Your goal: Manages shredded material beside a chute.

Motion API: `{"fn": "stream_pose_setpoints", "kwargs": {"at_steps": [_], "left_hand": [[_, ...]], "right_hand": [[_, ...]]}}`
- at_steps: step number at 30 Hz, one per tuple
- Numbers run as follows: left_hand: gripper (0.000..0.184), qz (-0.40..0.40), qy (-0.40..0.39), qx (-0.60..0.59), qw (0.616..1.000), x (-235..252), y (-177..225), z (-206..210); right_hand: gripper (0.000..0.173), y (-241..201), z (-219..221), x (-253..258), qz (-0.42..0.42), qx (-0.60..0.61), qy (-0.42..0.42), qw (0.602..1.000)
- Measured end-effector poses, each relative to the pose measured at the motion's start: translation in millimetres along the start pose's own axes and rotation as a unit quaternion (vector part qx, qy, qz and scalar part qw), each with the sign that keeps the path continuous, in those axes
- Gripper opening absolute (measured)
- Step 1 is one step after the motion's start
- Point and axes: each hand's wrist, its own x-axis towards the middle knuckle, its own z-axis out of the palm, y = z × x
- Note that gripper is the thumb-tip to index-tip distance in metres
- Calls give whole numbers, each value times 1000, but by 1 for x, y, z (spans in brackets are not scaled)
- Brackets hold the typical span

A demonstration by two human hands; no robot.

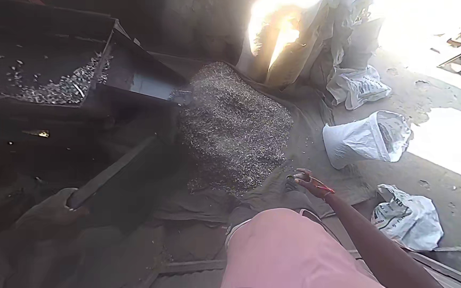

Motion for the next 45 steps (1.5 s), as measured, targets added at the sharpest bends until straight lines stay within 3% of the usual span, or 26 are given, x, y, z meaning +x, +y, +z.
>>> {"fn": "stream_pose_setpoints", "kwargs": {"at_steps": [1,3,6,10,13,17,21,23,27,32,36,40,45], "left_hand": [[46,-86,-54,-80,992,10,37,11],[59,-171,-94,-218,956,25,106,42],[64,-281,-142,-399,861,25,224,79],[70,-366,-214,-501,755,9,343,130],[70,-411,-264,-518,702,-5,391,139],[70,-458,-315,-491,670,-12,412,189],[62,-478,-388,-442,653,-20,441,291],[60,-478,-432,-408,647,-38,454,358],[51,-478,-519,-383,595,-72,471,485],[48,-479,-635,-295,529,-149,464,584],[46,-511,-641,-285,496,-210,468,631],[44,-550,-600,-301,497,-240,472,660],[41,-562,-522,-341,544,-230,472,706]], "right_hand": [[71,-10,0,4,-7,30,4,1000],[82,-29,-3,19,-25,79,5,997],[83,-64,-19,47,-35,133,-31,990],[69,-87,-49,83,-6,225,-135,965],[43,-76,-65,105,78,324,-161,929],[49,-25,-37,150,171,270,-122,940],[49,44,10,202,252,109,-72,959],[47,81,37,228,310,24,-77,947],[52,174,101,285,396,-99,-112,906],[56,283,182,286,465,-148,-138,862],[57,330,227,288,484,-181,-144,844],[60,360,252,294,496,-229,-161,822],[51,369,274,328,424,-197,-45,883]]}}
